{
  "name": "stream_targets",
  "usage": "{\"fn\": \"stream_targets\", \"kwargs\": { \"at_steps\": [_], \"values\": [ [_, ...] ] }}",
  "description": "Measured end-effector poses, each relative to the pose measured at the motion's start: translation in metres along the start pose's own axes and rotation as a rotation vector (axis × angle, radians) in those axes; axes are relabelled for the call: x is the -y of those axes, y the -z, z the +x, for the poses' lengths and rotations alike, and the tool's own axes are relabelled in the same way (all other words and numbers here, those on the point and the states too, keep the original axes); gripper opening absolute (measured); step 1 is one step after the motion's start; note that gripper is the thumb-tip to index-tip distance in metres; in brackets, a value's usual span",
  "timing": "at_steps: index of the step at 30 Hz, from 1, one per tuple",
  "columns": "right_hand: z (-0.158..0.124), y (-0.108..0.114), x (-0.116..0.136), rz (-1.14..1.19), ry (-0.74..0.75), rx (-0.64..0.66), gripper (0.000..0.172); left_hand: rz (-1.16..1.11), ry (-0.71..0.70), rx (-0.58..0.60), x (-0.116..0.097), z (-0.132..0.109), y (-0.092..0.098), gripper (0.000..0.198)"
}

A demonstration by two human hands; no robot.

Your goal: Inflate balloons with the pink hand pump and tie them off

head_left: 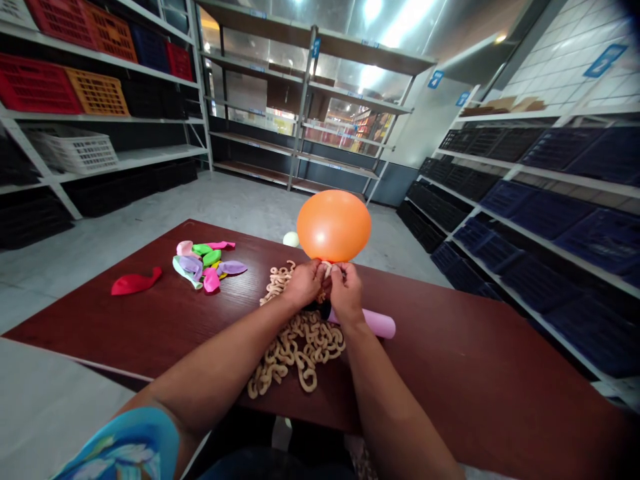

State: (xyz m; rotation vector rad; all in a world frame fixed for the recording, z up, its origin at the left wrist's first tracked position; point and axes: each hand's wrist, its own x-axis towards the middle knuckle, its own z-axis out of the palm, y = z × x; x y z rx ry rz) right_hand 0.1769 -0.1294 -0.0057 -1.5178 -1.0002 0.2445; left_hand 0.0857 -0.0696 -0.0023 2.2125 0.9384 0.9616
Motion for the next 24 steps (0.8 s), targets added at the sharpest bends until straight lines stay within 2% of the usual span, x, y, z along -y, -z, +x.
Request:
{"fn": "stream_targets", "kwargs": {
  "at_steps": [4,9,13,18,24],
  "values": [
    [0.003,0.001,-0.005,0.076,-0.070,-0.015,0.030,-0.064,-0.023,0.043,0.001,-0.001,0.000,0.031],
    [0.007,0.004,-0.010,0.046,-0.038,-0.085,0.027,-0.165,-0.058,0.124,-0.002,-0.003,0.001,0.031],
    [0.011,0.006,-0.014,0.084,-0.050,-0.105,0.025,-0.243,-0.046,0.248,-0.011,-0.005,0.007,0.031],
    [0.012,0.004,-0.019,0.149,-0.123,-0.136,0.025,-0.456,-0.064,0.464,-0.014,-0.007,0.011,0.035],
    [0.013,0.000,-0.026,0.284,-0.170,-0.105,0.027,-0.551,-0.057,0.554,-0.012,-0.008,0.011,0.033]
  ]
}}
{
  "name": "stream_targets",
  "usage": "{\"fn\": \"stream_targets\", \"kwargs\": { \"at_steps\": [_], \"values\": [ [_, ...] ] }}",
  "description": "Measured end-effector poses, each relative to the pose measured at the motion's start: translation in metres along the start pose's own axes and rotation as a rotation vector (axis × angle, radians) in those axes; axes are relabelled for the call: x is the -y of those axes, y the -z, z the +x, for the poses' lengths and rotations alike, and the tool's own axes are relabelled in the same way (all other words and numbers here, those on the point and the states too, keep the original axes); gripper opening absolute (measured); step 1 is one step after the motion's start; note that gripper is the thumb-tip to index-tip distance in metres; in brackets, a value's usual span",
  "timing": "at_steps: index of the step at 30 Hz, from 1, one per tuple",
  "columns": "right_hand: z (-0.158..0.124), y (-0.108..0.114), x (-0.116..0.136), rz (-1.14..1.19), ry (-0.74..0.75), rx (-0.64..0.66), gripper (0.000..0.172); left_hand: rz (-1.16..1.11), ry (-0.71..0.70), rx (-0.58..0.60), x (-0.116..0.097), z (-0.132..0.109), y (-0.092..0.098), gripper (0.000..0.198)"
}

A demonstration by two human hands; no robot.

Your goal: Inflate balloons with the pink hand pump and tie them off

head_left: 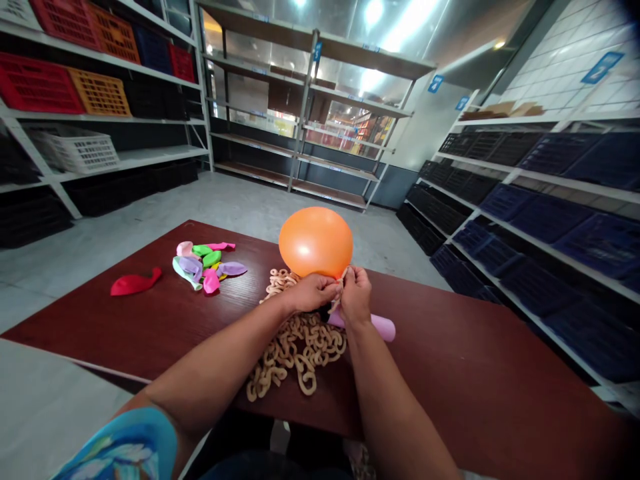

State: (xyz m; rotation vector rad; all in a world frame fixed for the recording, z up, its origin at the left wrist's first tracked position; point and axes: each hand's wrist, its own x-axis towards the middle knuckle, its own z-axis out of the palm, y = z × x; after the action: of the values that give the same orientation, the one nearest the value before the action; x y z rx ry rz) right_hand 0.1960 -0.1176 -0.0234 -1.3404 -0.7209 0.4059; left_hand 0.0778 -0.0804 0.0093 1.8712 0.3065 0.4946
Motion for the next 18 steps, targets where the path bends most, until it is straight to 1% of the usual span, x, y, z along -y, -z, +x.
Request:
{"fn": "stream_targets", "kwargs": {
  "at_steps": [4,7,9,10,12,14,16,18],
  "values": [
    [0.002,0.000,-0.003,0.052,-0.043,-0.023,0.025,-0.011,0.000,0.034,0.000,0.000,-0.002,0.033],
    [0.003,0.002,-0.002,-0.005,-0.022,-0.056,0.026,0.007,-0.014,0.001,0.000,0.001,-0.004,0.033],
    [0.004,0.004,0.000,-0.074,0.044,-0.064,0.029,0.069,-0.025,-0.087,0.000,0.002,-0.004,0.033],
    [0.004,0.004,0.002,-0.106,0.080,-0.060,0.032,0.131,-0.024,-0.152,0.001,0.003,-0.004,0.033],
    [0.002,0.005,0.005,-0.149,0.127,-0.037,0.037,0.301,0.007,-0.301,0.003,0.004,-0.002,0.033],
    [-0.001,0.003,0.008,-0.183,0.132,0.006,0.038,0.472,0.057,-0.426,0.006,0.004,0.000,0.032],
    [-0.004,0.001,0.010,-0.204,0.120,0.070,0.037,0.591,0.063,-0.473,0.009,0.004,0.001,0.031],
    [-0.007,-0.002,0.012,-0.193,0.106,0.142,0.034,0.654,0.033,-0.452,0.012,0.003,0.001,0.029]
  ]
}}
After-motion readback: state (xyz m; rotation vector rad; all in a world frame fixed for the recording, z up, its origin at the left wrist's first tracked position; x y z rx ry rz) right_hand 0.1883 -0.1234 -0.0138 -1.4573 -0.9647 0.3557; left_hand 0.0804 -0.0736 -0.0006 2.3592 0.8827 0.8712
